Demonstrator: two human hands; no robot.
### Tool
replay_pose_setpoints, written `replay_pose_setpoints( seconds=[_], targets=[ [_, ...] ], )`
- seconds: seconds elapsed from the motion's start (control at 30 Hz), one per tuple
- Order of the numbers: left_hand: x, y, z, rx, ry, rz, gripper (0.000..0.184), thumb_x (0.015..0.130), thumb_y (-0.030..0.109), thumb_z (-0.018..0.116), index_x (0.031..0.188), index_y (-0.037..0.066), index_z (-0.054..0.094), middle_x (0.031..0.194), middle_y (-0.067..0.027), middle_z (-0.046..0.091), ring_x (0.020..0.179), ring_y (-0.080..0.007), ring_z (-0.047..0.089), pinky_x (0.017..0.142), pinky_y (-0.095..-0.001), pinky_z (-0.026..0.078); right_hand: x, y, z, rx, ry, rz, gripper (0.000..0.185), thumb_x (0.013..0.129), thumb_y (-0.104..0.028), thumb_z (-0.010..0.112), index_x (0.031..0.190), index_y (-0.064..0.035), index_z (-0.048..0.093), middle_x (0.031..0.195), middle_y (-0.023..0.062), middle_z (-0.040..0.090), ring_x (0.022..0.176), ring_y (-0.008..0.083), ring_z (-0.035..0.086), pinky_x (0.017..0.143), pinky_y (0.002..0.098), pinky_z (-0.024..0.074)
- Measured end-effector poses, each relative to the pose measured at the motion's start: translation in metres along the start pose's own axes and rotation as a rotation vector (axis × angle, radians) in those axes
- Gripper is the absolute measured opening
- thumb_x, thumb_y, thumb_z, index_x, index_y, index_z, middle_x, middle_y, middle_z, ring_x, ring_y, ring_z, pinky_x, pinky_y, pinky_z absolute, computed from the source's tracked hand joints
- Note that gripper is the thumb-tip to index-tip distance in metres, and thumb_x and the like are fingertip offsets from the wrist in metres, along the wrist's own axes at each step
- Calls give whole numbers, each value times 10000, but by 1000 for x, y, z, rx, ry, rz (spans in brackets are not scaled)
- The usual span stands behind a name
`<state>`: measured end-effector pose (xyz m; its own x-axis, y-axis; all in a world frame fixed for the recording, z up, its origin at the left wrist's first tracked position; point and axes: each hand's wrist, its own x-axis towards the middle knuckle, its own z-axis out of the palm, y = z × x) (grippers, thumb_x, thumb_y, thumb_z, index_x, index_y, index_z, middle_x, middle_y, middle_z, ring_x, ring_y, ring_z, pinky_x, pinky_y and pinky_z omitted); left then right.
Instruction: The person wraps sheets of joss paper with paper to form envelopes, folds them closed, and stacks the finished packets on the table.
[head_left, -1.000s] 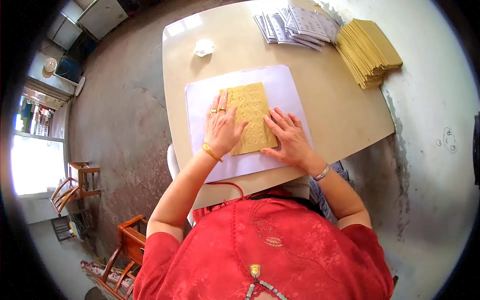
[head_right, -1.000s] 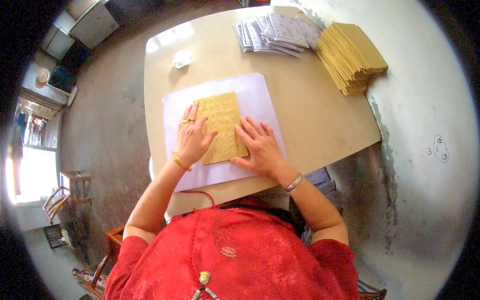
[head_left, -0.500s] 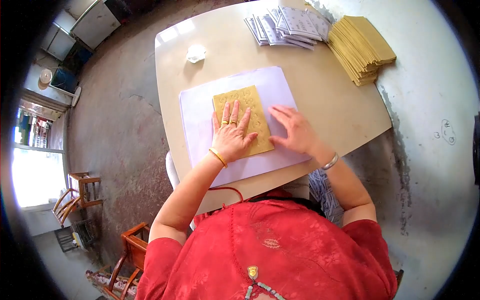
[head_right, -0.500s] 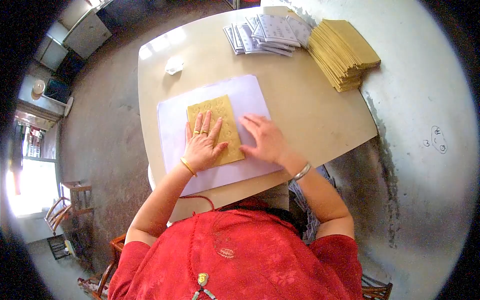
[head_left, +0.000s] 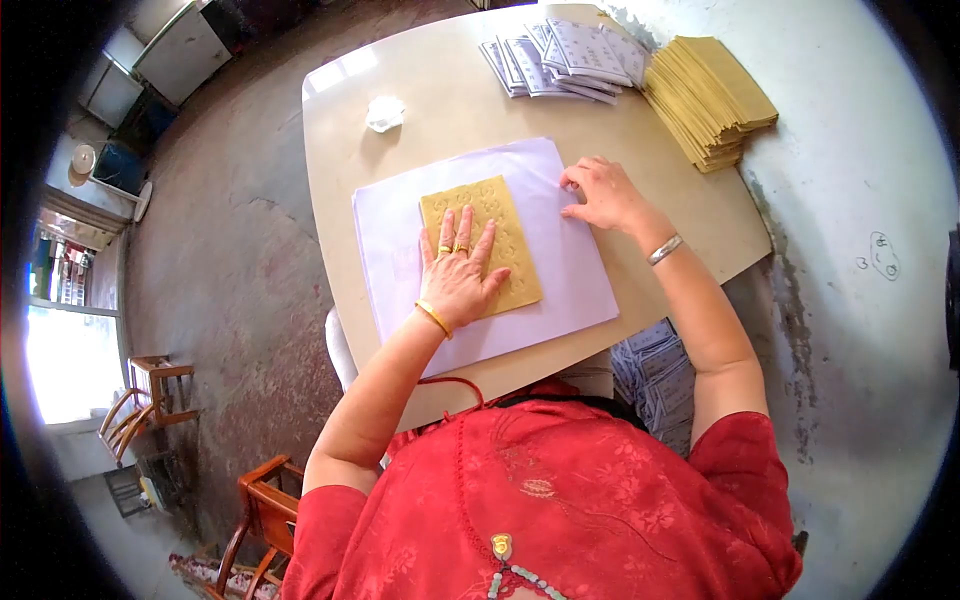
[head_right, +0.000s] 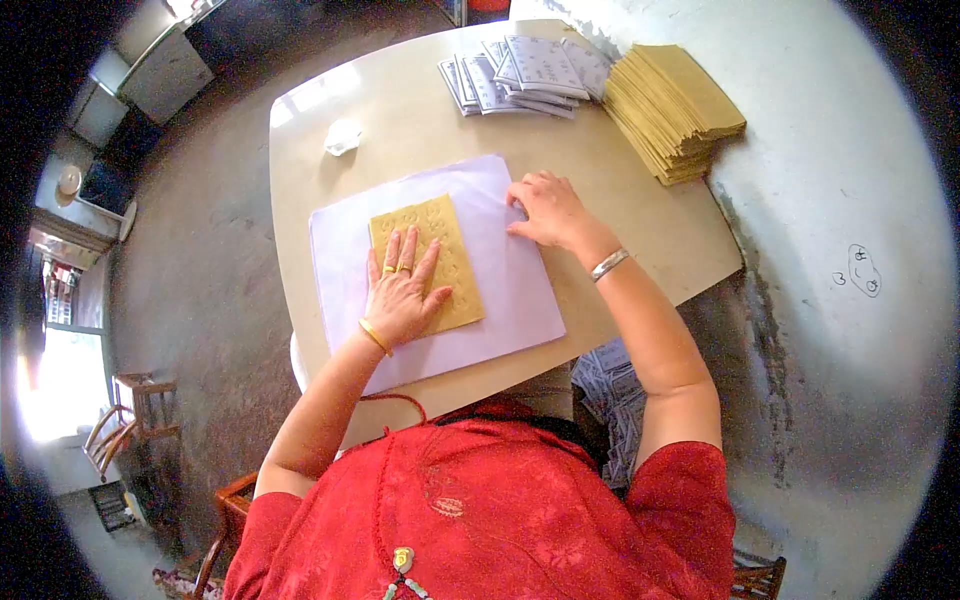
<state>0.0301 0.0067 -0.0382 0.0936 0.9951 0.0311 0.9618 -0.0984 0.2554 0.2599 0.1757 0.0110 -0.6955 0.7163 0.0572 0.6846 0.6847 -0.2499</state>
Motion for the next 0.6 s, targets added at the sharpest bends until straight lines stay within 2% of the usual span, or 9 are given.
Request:
replay_pose_setpoints(
  seconds=[0.1,0.4,0.5,0.6],
  targets=[
    [-1,0,0,-3,5,4,717,923,550,459,1510,165,316,1605,-156,124,1485,-359,50,1141,-616,18,4,-1,-2,-13,-103,-6,280,760,-269,763,958,-113,641,982,44,650,1009,258,590,880,393,470],
    [0,0,-1,11,-21,-8,712,930,551,447,1516,175,298,1607,-151,116,1486,-358,40,1139,-623,14,13,-10,-1,-58,-219,19,40,805,-143,644,823,-123,674,856,77,676,945,264,622,873,411,466],
    [-1,0,-2,1,-28,-12,711,931,555,440,1516,178,297,1608,-149,114,1486,-356,39,1140,-623,12,8,-18,-1,-283,-123,-93,60,788,-131,638,832,-121,677,854,73,677,943,251,625,897,425,452],
    [-1,0,-2,-7,-26,-14,711,930,559,437,1515,179,301,1608,-148,114,1486,-357,41,1140,-623,11,14,-28,-3,-542,-205,-143,90,782,-153,638,846,-104,679,906,71,678,973,236,617,915,434,437]
  ],
)
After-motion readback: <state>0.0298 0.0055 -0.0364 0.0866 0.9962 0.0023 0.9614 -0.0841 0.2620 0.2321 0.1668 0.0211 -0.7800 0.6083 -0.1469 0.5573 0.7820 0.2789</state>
